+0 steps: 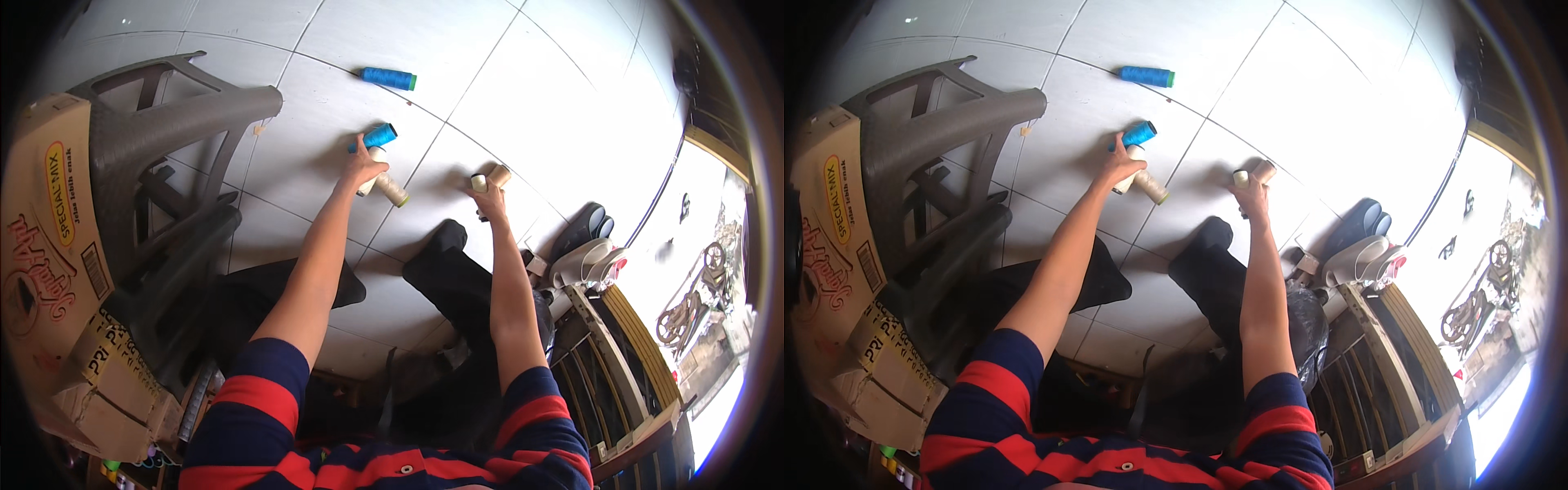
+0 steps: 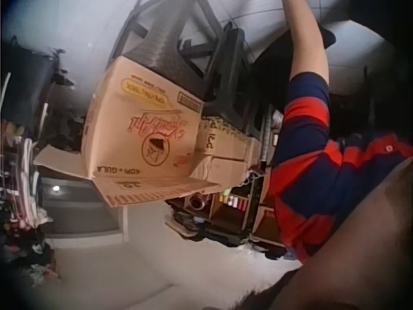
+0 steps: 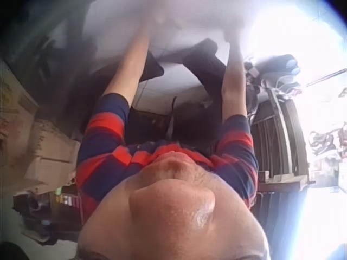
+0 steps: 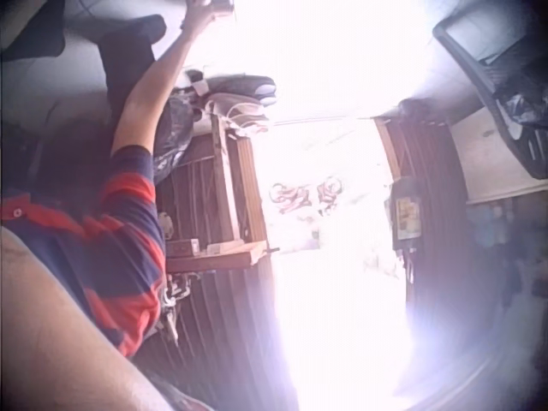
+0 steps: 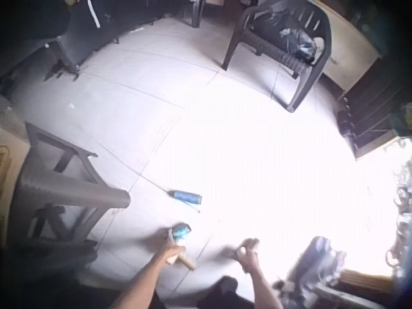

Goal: The person picks up several large thread spools from cardboard boxes on the floor and places them onto a wooden shelf.

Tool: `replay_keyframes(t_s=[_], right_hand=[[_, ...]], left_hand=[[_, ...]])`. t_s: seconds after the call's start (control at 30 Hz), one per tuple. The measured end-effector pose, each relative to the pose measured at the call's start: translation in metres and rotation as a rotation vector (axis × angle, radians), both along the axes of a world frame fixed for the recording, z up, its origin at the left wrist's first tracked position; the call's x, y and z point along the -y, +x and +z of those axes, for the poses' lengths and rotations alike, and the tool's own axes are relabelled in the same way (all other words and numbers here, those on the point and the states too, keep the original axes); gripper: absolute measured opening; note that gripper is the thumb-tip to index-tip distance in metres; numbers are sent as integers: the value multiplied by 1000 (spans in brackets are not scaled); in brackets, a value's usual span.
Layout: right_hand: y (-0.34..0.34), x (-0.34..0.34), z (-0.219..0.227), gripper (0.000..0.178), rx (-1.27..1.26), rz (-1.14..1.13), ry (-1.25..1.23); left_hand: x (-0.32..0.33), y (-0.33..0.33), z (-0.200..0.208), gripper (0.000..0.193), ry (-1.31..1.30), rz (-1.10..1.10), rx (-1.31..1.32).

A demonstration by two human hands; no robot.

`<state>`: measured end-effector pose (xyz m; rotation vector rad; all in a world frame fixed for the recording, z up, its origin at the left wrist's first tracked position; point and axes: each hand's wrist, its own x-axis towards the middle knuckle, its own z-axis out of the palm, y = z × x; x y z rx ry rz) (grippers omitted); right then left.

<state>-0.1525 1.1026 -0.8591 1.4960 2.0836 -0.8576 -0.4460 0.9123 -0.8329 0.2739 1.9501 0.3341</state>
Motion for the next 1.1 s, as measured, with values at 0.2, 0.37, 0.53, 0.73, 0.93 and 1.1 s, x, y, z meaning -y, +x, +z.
replay_keyframes(t_s=[0.2, 0.37, 0.53, 0.73, 0.93, 1.1], right_hand=[[-169, -39, 79, 40, -115, 540, 274], [-290, -30, 47, 51, -41, 812, 409], [-315, -5, 17, 49, 52, 766, 418], [-255, 20, 72, 46, -17, 675, 285], [-211, 47, 216, 48, -258, 376, 104], [-175, 72, 340, 52, -463, 129, -455]], left_hand=[[56, 7, 18, 97, 109, 92, -21], [103, -12, 75, 90, 168, 367, 199], [150, -8, 86, 82, 273, 651, 202], [158, 15, 129, 79, 339, 878, 300], [144, 39, 238, 57, 490, 1055, 499], [162, 63, 362, 31, 606, 1110, 812]])
